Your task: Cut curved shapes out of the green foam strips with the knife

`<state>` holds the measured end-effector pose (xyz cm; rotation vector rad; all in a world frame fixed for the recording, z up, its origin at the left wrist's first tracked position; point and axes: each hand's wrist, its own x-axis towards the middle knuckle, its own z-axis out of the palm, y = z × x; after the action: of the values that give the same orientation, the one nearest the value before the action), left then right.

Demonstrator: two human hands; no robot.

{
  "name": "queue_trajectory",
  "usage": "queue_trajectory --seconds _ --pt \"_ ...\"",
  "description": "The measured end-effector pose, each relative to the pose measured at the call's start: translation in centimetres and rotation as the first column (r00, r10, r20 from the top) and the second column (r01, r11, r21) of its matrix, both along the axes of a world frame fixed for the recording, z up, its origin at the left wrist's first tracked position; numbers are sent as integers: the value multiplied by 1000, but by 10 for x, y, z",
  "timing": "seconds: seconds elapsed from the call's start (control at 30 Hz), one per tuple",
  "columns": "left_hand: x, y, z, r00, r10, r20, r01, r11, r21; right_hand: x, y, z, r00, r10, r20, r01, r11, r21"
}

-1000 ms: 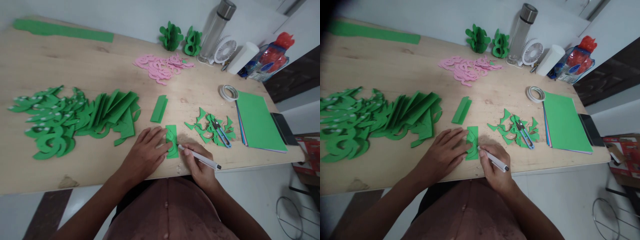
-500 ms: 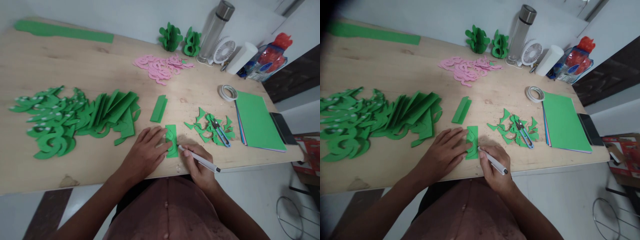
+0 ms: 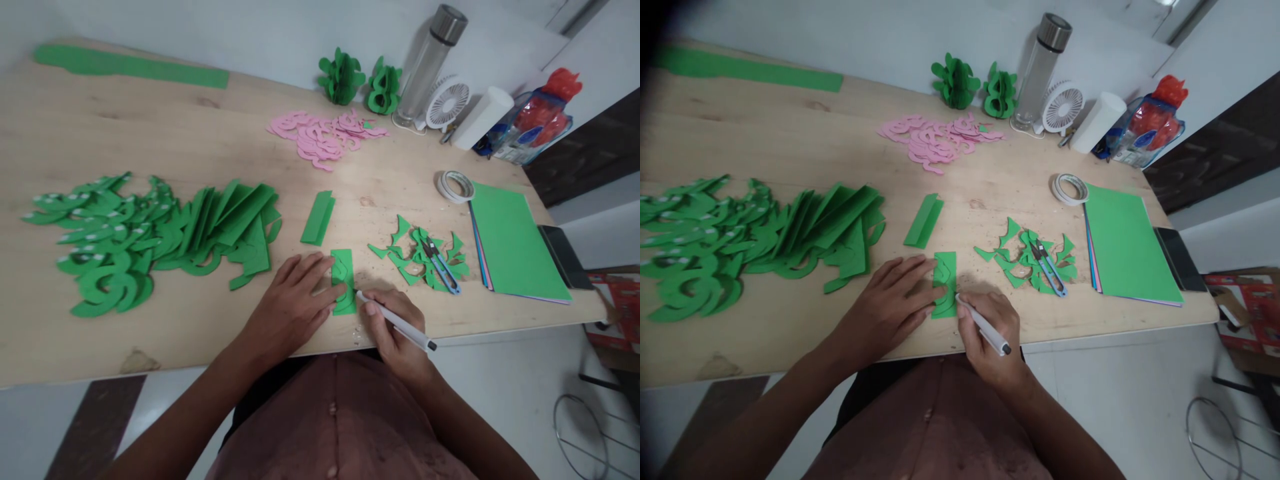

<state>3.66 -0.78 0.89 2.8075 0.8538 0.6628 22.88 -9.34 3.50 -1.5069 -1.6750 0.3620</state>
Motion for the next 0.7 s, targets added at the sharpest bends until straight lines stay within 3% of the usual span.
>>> queue_trajectory --seconds 0.7 --pt "0 0 -4 1000 6 22 -6 1000 30 0 -3 -2 994 37 104 -40 999 24"
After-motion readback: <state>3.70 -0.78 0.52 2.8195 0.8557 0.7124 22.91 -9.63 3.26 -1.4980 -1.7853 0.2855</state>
